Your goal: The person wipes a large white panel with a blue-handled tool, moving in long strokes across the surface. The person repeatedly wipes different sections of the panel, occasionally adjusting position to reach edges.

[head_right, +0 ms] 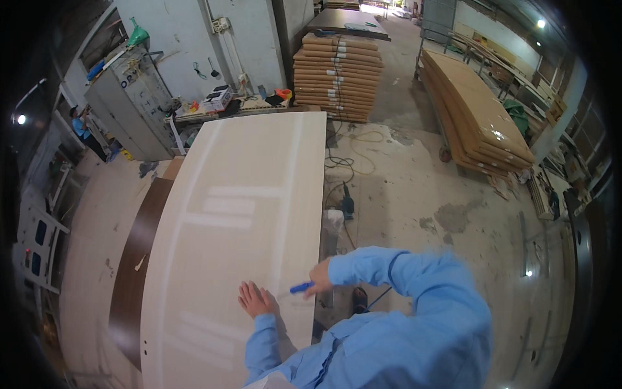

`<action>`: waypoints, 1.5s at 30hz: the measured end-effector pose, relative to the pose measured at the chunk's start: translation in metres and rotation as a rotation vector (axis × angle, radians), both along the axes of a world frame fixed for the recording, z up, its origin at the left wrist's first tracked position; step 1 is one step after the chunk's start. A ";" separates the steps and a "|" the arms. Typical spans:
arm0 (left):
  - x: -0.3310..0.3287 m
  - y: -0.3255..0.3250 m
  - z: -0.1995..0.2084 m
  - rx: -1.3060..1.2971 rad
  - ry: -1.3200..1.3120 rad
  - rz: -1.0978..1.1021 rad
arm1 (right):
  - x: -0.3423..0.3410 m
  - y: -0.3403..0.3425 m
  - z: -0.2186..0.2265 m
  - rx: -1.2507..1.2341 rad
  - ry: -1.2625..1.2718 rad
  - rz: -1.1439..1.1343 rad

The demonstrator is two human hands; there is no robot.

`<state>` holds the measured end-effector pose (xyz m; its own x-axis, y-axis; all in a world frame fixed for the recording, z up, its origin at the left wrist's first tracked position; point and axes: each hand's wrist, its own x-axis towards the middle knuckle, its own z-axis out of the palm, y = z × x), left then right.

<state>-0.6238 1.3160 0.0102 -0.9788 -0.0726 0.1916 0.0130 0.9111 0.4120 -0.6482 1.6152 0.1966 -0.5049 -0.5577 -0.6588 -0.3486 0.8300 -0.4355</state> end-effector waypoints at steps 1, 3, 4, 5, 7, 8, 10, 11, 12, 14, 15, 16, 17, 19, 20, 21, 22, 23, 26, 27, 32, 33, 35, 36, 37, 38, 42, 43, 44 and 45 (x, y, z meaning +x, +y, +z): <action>0.002 -0.001 -0.002 0.001 -0.011 -0.020 | 0.004 -0.001 0.005 0.080 0.088 -0.184; 0.006 0.004 -0.005 -0.017 -0.022 -0.078 | 0.009 0.002 0.015 0.130 0.168 -0.375; 0.008 0.009 -0.007 -0.020 0.021 -0.101 | 0.014 0.005 0.019 0.136 0.206 -0.463; 0.009 0.019 -0.008 -0.038 -0.022 -0.137 | 0.017 0.009 0.021 0.166 0.332 -0.589; 0.018 0.041 -0.011 -0.082 -0.096 -0.219 | 0.030 0.015 0.024 0.057 0.256 -0.295; 0.018 0.050 -0.012 -0.084 -0.054 -0.235 | 0.037 0.018 0.023 -0.008 0.184 -0.153; 0.020 0.074 -0.014 -0.086 -0.100 -0.251 | 0.046 0.027 0.021 0.040 0.258 -0.279; 0.020 0.084 -0.013 -0.074 -0.105 -0.264 | 0.048 0.033 0.020 0.068 0.273 -0.425; 0.018 0.091 -0.012 -0.074 -0.130 -0.270 | 0.049 0.038 0.019 0.090 0.320 -0.591; 0.011 0.104 -0.007 -0.081 -0.195 -0.254 | 0.047 0.053 0.014 -0.020 0.236 -0.613; 0.005 0.113 -0.005 -0.090 -0.238 -0.236 | 0.046 0.062 0.011 -0.021 0.188 -0.490; -0.001 0.121 -0.002 -0.108 -0.287 -0.225 | 0.045 0.071 0.007 -0.043 0.139 -0.375; -0.010 0.128 0.001 -0.124 -0.307 -0.199 | 0.045 0.081 0.001 -0.098 0.080 -0.259; -0.030 0.148 0.003 -0.150 -0.330 -0.147 | 0.047 0.108 -0.012 -0.103 0.221 -0.412; -0.040 0.158 0.003 -0.149 -0.341 -0.121 | 0.049 0.124 -0.020 -0.121 0.223 -0.440; -0.052 0.167 0.002 -0.149 -0.330 -0.096 | 0.050 0.142 -0.027 -0.139 0.236 -0.496; -0.058 0.174 -0.001 -0.155 -0.342 -0.050 | 0.050 0.161 -0.033 -0.150 0.218 -0.520; -0.064 0.183 -0.004 -0.178 -0.316 -0.036 | 0.050 0.178 -0.035 -0.162 0.198 -0.530; -0.093 0.206 -0.014 -0.249 -0.333 0.041 | 0.060 0.219 -0.029 -0.224 0.100 -0.471; -0.105 0.212 -0.015 -0.265 -0.342 0.074 | 0.065 0.230 -0.024 -0.278 0.053 -0.430; -0.139 0.241 -0.020 -0.322 -0.458 0.239 | 0.080 0.262 -0.017 -0.260 0.109 -0.511; -0.143 0.247 -0.021 -0.311 -0.468 0.269 | 0.076 0.270 -0.020 -0.271 0.113 -0.498; -0.148 0.256 -0.023 -0.328 -0.482 0.333 | 0.062 0.285 -0.029 -0.215 0.164 -0.567; -0.150 0.260 -0.025 -0.328 -0.486 0.356 | 0.054 0.293 -0.033 -0.252 0.166 -0.581; -0.152 0.263 -0.025 -0.330 -0.496 0.382 | 0.044 0.301 -0.037 -0.206 0.181 -0.661; -0.156 0.268 -0.026 -0.343 -0.485 0.406 | 0.033 0.310 -0.039 -0.206 0.164 -0.721; -0.173 0.291 -0.024 -0.351 -0.448 0.402 | -0.003 0.333 -0.032 -0.164 0.155 -0.474; -0.182 0.303 -0.024 -0.349 -0.446 0.371 | -0.019 0.339 -0.030 -0.178 0.223 -0.531; -0.193 0.317 -0.023 -0.361 -0.447 0.337 | -0.035 0.345 -0.029 -0.210 0.254 -0.571; -0.205 0.330 -0.022 -0.323 -0.413 0.316 | -0.054 0.353 -0.029 -0.220 0.203 -0.581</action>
